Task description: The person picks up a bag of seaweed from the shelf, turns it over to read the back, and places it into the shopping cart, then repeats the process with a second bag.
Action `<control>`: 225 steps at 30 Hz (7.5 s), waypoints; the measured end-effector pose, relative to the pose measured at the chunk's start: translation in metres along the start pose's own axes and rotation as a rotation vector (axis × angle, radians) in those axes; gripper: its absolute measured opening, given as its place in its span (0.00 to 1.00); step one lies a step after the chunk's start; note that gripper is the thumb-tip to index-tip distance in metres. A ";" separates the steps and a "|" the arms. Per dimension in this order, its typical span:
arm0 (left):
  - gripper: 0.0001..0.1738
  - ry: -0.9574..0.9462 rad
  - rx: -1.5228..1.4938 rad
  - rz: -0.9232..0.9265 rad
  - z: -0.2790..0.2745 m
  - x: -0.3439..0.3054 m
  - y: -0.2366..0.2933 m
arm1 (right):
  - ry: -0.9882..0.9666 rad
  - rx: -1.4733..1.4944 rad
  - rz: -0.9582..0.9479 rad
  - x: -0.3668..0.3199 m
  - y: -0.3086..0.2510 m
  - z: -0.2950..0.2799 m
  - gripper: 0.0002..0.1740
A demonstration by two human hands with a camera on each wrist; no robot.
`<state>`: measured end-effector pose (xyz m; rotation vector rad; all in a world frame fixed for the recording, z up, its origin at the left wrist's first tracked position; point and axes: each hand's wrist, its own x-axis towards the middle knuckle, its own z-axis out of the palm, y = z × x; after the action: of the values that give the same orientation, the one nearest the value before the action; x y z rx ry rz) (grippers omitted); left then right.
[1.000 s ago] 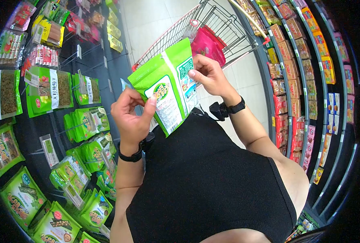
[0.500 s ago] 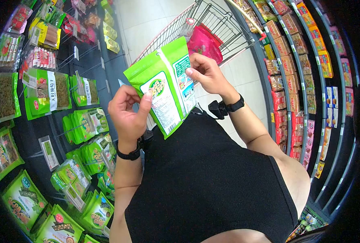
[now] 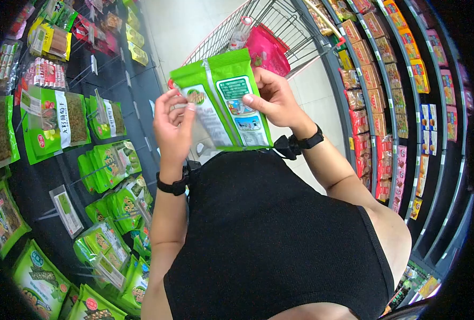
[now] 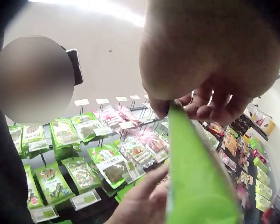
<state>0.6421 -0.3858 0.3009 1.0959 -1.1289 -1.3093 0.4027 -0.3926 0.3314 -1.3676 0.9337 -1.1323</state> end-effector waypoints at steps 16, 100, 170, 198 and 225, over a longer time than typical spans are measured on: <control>0.26 0.192 -0.229 -0.208 -0.004 0.023 -0.082 | -0.421 -0.644 -0.022 0.075 0.101 -0.017 0.22; 0.15 1.352 0.708 -0.016 0.040 -0.498 -0.026 | -1.337 -0.252 -0.361 -0.237 -0.011 0.279 0.41; 0.15 0.555 0.048 0.322 0.055 -0.360 0.028 | -0.921 0.417 0.631 -0.160 -0.016 0.096 0.41; 0.24 0.636 0.023 -0.210 0.079 -0.202 -0.038 | -1.240 0.160 0.298 -0.019 0.028 0.064 0.24; 0.18 0.628 -0.015 -0.495 0.106 -0.039 -0.098 | -0.274 -0.251 1.085 0.094 0.493 -0.191 0.23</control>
<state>0.5257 -0.3409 0.2192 1.6909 -0.3888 -1.1926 0.2704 -0.5856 -0.1517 -0.9145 1.3735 -0.0063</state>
